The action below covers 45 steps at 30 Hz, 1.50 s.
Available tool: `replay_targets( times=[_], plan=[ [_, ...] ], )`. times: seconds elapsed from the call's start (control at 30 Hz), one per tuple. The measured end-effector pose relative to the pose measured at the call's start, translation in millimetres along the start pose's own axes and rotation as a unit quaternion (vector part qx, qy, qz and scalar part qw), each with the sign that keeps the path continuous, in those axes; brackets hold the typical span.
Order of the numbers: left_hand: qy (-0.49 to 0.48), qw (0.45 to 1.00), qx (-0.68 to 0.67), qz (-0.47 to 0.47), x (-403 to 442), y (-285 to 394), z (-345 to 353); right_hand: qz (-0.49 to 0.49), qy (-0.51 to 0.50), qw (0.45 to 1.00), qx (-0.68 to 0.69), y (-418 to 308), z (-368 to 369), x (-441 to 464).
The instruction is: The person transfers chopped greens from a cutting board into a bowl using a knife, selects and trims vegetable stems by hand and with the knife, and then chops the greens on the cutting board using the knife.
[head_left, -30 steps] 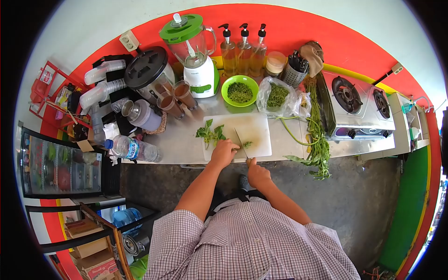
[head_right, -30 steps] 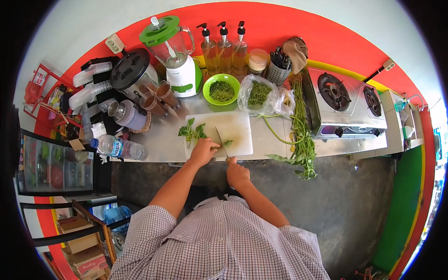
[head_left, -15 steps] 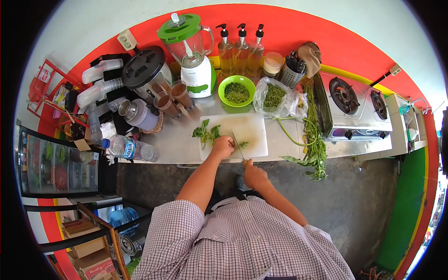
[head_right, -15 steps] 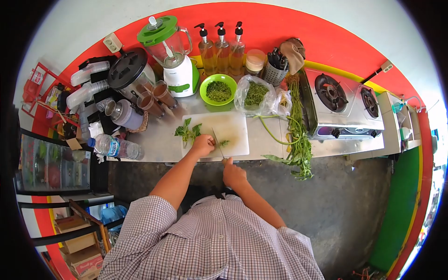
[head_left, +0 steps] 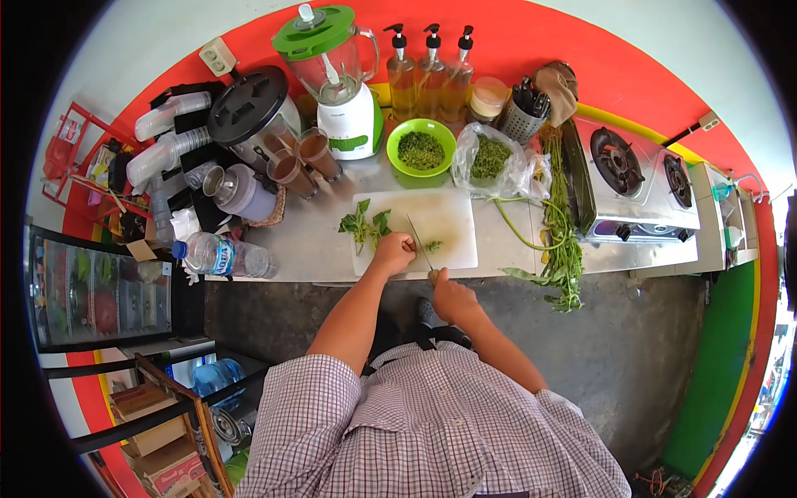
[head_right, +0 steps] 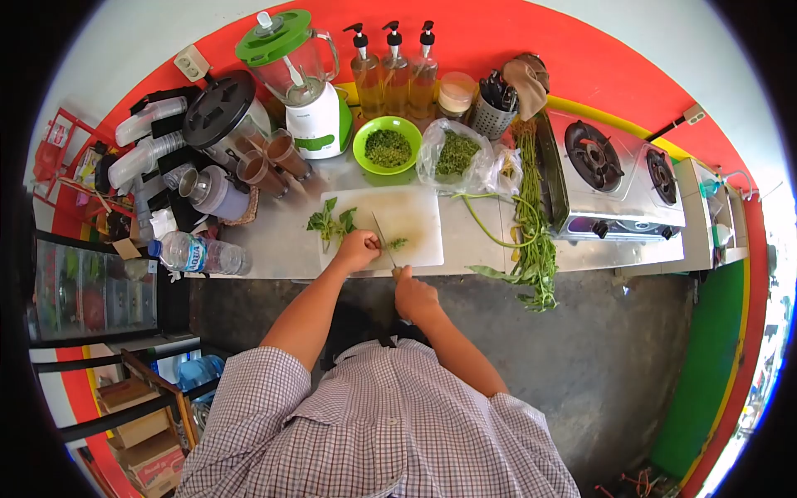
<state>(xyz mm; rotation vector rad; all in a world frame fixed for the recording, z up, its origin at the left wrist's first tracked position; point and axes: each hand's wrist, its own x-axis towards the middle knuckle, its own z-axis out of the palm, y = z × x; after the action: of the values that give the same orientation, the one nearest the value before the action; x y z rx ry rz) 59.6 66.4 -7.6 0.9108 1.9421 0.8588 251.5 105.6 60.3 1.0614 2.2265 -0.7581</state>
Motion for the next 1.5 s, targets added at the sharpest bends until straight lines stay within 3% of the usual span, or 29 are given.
replay_targets(
  times=[0.17,0.3,0.37,0.5,0.67,0.9,1.1,1.17,1.37,1.5],
  plan=[
    [0.035,0.994,0.023,0.103,-9.3,-0.8,-0.6,0.004,0.022,1.0,0.012,1.6,25.9,6.5],
    [0.008,0.994,0.028,0.107,-14.8,2.8,-6.6,0.0,0.022,1.0,-0.011,-3.7,19.0,6.3],
    [0.063,0.974,0.085,0.202,-20.2,2.5,-7.7,-0.005,0.021,1.0,0.005,-9.8,0.5,-8.2],
    [0.043,0.98,0.071,0.18,-28.0,2.5,-7.8,0.025,0.017,0.999,0.045,-6.2,24.0,-5.0],
    [0.122,0.961,0.074,0.236,-36.3,-7.4,-1.4,0.015,-0.014,0.999,0.037,-10.2,-2.7,-12.4],
    [0.082,0.962,0.065,0.252,-35.4,-13.6,-9.7,0.05,0.013,0.997,0.064,-20.0,24.5,0.0],
    [0.12,0.952,0.057,0.274,-35.8,-18.7,-8.1,0.035,-0.016,0.998,0.048,-28.5,10.5,-9.5],
    [0.133,0.948,0.064,0.284,-37.8,-17.3,-7.2,0.049,0.023,0.995,0.08,-29.3,27.9,-0.9],
    [0.109,0.945,0.081,0.296,-36.1,-22.8,-12.3,0.044,0.013,0.996,0.081,-37.3,3.7,-11.1],
    [0.157,0.925,0.113,0.327,-34.1,-21.3,-5.7,0.067,0.032,0.994,0.085,-40.9,24.2,-9.1]
  ],
)
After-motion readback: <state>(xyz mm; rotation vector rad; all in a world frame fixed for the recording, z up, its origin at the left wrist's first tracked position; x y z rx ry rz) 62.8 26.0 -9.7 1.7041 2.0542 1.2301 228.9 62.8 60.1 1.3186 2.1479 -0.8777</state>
